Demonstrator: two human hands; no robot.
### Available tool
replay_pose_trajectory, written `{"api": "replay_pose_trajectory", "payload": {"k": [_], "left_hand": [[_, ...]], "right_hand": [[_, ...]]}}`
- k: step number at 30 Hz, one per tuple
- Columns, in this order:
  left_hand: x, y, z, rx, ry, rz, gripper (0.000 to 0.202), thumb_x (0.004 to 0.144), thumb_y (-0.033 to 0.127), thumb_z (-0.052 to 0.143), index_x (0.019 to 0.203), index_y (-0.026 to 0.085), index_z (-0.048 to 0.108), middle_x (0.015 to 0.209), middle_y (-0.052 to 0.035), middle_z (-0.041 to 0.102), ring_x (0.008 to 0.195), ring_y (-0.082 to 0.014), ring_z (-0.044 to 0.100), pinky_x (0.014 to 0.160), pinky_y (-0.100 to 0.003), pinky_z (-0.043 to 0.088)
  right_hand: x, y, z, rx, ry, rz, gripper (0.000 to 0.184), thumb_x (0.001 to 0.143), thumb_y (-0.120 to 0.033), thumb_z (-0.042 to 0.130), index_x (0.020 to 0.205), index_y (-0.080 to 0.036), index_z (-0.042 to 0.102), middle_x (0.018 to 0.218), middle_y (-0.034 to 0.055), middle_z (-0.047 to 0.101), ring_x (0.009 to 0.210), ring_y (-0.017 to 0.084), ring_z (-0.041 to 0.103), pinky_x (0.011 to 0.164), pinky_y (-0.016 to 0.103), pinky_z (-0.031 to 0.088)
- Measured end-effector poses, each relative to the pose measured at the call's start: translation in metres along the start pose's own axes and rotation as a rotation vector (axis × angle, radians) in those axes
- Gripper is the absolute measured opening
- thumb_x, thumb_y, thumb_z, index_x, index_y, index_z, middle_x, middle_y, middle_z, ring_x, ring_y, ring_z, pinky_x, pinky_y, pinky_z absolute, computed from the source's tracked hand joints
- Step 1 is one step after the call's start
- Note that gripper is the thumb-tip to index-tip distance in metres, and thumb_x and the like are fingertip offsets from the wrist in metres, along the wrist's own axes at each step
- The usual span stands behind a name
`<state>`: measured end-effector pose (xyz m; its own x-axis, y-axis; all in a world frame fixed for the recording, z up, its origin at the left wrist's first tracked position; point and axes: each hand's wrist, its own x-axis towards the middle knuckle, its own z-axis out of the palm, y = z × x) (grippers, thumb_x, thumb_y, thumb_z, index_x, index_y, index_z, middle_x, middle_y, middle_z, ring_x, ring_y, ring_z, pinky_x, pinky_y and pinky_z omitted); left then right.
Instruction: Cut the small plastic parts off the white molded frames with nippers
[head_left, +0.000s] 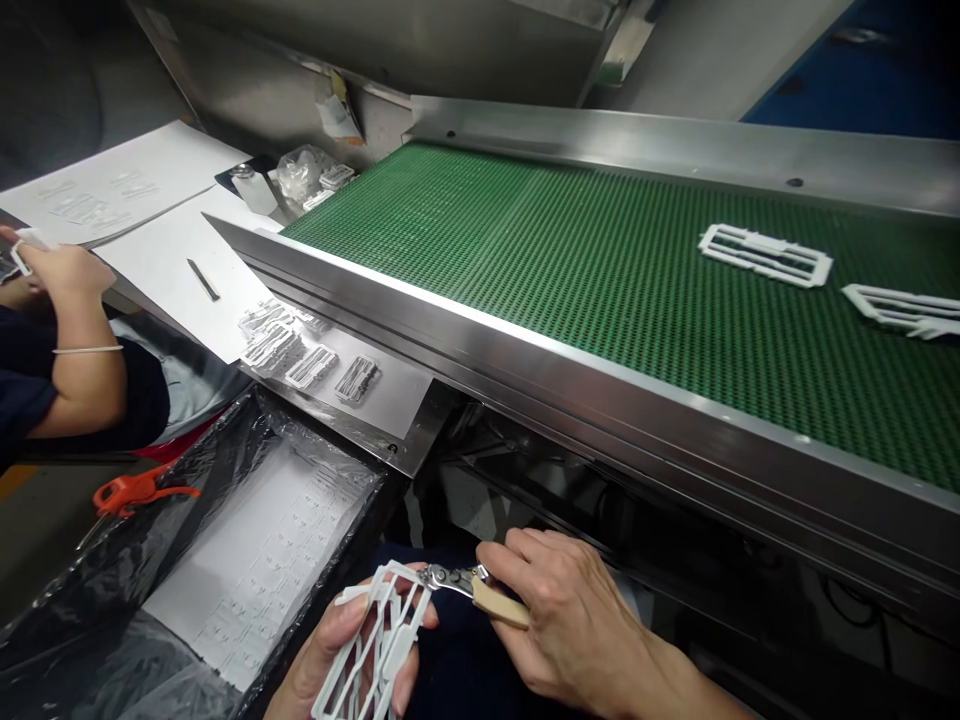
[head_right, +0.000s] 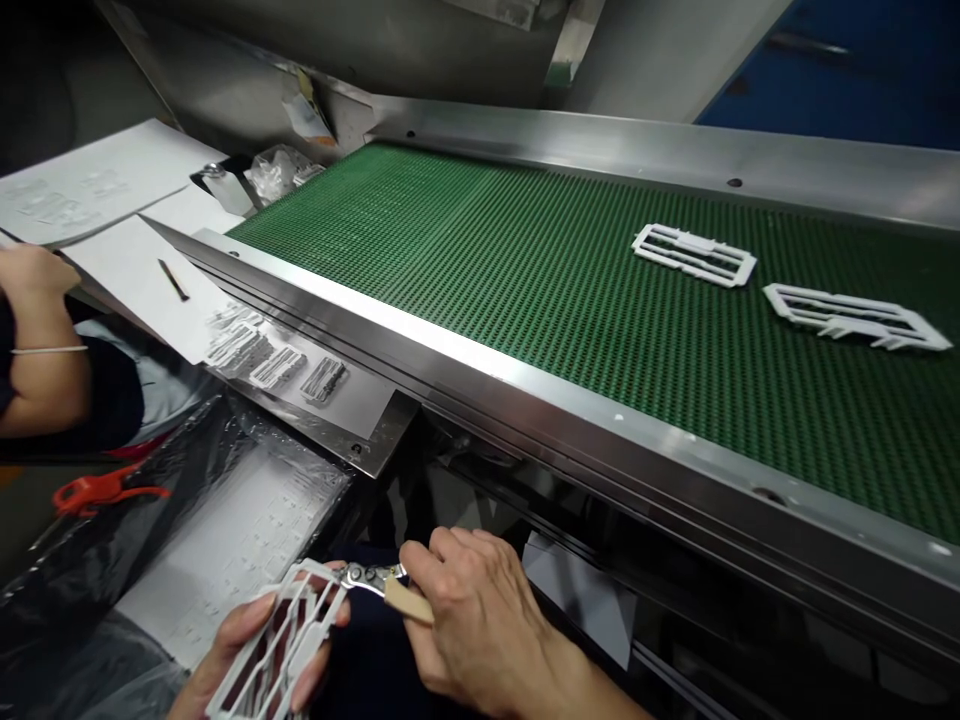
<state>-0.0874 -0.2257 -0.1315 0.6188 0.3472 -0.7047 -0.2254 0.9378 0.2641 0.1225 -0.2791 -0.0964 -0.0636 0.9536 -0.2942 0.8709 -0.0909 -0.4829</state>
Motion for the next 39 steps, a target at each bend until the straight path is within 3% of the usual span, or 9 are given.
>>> {"api": "replay_pose_trajectory", "payload": {"k": [6,9,12,16,21,26,32,39], "left_hand": [[0.000,-0.003,0.000,-0.086,0.003,0.054,0.042,0.076,0.041,0.070,0.108,0.014,0.069,0.087,-0.0102,0.073,0.046,-0.0128,0.059,0.047,-0.022,0.048],[0.001,-0.005,-0.001,-0.069,0.000,0.036,0.039,0.078,0.040,0.068,0.107,0.014,0.069,0.086,-0.0100,0.072,0.048,-0.0131,0.060,0.049,-0.021,0.048],[0.002,-0.005,-0.003,-0.014,-0.022,0.026,0.035,0.082,0.041,0.062,0.101,0.012,0.070,0.079,-0.0103,0.072,0.047,-0.0112,0.058,0.046,-0.018,0.045],[0.004,-0.006,-0.004,0.011,-0.082,0.016,0.036,0.088,0.041,0.054,0.096,0.011,0.071,0.053,-0.0069,0.064,0.046,-0.0118,0.055,0.044,-0.016,0.043],[0.006,-0.008,-0.002,-0.018,-0.095,0.068,0.029,0.087,0.038,0.055,0.097,0.016,0.071,0.070,-0.0079,0.069,0.050,-0.0121,0.058,0.046,-0.017,0.043],[0.004,-0.009,-0.001,-0.026,-0.084,0.021,0.036,0.090,0.042,0.048,0.097,0.014,0.069,0.054,-0.0051,0.061,0.049,-0.0117,0.052,0.045,-0.017,0.043],[0.005,-0.009,0.004,-0.065,-0.058,-0.008,0.037,0.095,0.039,0.036,0.112,0.021,0.064,0.055,-0.0040,0.061,0.044,-0.0102,0.048,0.043,-0.017,0.043],[0.003,-0.009,0.008,-0.032,-0.034,0.011,0.039,0.092,0.043,0.043,0.124,0.024,0.056,0.056,-0.0023,0.059,0.041,-0.0102,0.045,0.039,-0.018,0.041]], "right_hand": [[-0.001,0.001,0.001,0.137,-0.026,0.139,0.014,0.073,-0.012,0.048,0.079,-0.024,0.053,0.068,-0.0036,0.053,0.061,0.014,0.051,0.056,0.026,0.034],[-0.002,-0.002,0.000,0.155,0.024,0.135,0.026,0.071,-0.013,0.051,0.093,-0.025,0.056,0.082,-0.0011,0.058,0.078,0.018,0.056,0.074,0.032,0.039],[-0.002,-0.005,0.001,0.132,0.107,0.078,0.035,0.073,-0.015,0.052,0.106,-0.026,0.056,0.090,0.0014,0.058,0.086,0.022,0.054,0.086,0.041,0.036],[-0.002,-0.007,0.006,0.074,0.194,0.031,0.029,0.076,-0.014,0.050,0.103,-0.023,0.056,0.089,0.0028,0.058,0.083,0.021,0.052,0.082,0.039,0.035],[-0.003,-0.006,0.011,-0.001,0.251,0.006,0.029,0.079,-0.014,0.049,0.106,-0.022,0.057,0.086,0.0022,0.056,0.081,0.020,0.051,0.081,0.037,0.033],[-0.002,-0.006,0.013,-0.081,0.326,-0.015,0.027,0.080,-0.012,0.050,0.104,-0.021,0.058,0.082,0.0014,0.057,0.076,0.019,0.051,0.078,0.036,0.032],[0.001,-0.006,0.012,-0.126,0.317,-0.006,0.023,0.083,-0.014,0.050,0.104,-0.020,0.058,0.081,0.0022,0.057,0.075,0.020,0.051,0.076,0.035,0.031],[0.004,-0.004,0.007,-0.144,0.292,-0.014,0.021,0.082,-0.016,0.054,0.102,-0.021,0.060,0.078,0.0016,0.057,0.072,0.019,0.050,0.072,0.033,0.031]]}}
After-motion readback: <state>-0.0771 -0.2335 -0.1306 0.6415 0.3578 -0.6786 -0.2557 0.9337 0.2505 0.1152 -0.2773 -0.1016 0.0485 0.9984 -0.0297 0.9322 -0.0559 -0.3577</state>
